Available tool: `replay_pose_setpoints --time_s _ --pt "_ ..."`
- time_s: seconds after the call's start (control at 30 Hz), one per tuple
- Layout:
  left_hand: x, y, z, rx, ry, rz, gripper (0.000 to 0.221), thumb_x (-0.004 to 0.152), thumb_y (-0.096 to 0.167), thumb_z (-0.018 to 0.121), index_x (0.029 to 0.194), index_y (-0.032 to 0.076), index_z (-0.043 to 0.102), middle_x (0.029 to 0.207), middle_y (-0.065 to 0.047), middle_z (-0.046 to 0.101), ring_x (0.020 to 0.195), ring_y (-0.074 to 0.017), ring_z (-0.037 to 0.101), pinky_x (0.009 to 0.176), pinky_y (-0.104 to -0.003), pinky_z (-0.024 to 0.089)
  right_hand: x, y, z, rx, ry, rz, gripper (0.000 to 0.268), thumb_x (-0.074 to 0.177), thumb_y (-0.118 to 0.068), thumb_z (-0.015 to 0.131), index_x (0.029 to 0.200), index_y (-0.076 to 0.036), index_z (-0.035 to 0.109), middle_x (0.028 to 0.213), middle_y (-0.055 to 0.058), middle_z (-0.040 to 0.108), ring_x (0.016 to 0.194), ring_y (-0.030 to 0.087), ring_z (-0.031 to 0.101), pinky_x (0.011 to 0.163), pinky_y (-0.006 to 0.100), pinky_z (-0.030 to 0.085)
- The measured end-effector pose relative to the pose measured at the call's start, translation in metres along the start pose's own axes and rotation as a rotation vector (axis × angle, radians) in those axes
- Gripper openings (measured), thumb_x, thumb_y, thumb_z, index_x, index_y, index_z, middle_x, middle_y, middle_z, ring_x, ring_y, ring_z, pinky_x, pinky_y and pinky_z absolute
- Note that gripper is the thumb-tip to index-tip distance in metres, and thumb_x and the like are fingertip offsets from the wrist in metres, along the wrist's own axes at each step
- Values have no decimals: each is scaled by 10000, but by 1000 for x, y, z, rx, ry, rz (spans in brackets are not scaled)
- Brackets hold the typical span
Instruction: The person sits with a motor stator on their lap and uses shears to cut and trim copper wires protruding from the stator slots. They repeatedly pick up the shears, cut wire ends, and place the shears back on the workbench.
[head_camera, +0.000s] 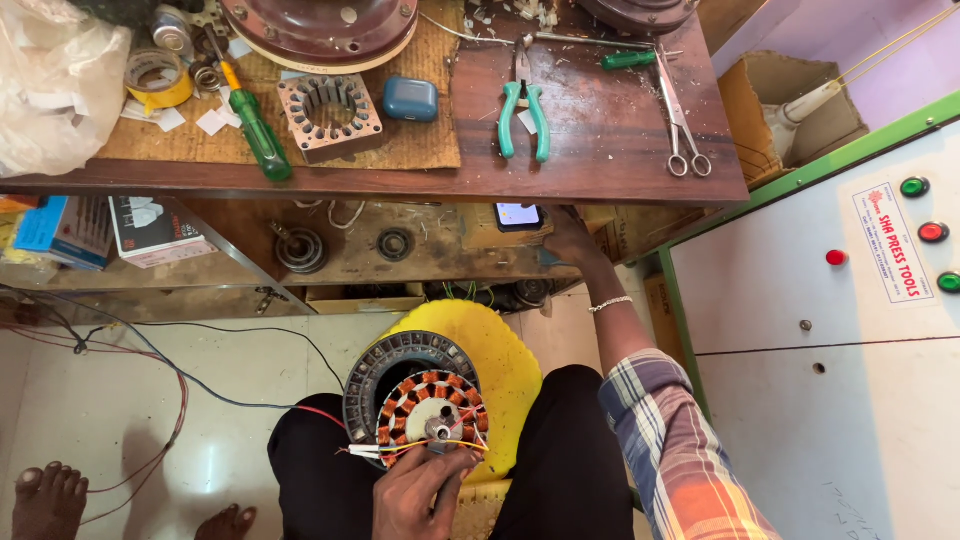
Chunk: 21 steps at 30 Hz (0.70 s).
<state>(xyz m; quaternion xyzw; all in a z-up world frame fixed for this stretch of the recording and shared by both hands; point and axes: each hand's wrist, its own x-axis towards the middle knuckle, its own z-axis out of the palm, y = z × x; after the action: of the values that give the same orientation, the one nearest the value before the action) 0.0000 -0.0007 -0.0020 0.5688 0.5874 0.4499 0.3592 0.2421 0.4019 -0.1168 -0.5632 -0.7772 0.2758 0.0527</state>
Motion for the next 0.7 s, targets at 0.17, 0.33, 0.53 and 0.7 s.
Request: replay_pose_setpoints --time_s 0.17,0.33,0.53,0.7 --pt "-1 -1 1 -6 3 -13 222 779 -62 763 961 61 797 901 -72 836 876 -185 811 665 -314 656 -3 -17 -7 -34 -13 62 790 775 -21 600 1534 -185 457 1588 167 442 1485 323 381 1222 386 314" --pt "-1 -3 1 0 10 -3 230 773 -60 767 963 66 797 899 -70 836 885 -188 810 676 -317 653 2 -17 -4 -154 -40 156 831 802 -61 654 1565 -126 333 1622 175 353 1509 331 304 1227 407 255" --pt "-1 0 2 -15 -6 -50 210 785 -63 757 941 73 791 915 -57 837 894 -180 812 690 -315 647 1 -4 -4 59 -19 77 895 789 20 597 1602 -95 242 1630 214 324 1519 339 281 1235 378 261" --pt "-1 0 1 -2 -15 -54 210 774 -59 761 935 71 793 915 -51 839 869 -177 809 679 -318 657 -10 -11 -7 41 -39 34 851 727 111 531 1529 -150 419 1643 141 379 1548 298 303 1241 363 297"
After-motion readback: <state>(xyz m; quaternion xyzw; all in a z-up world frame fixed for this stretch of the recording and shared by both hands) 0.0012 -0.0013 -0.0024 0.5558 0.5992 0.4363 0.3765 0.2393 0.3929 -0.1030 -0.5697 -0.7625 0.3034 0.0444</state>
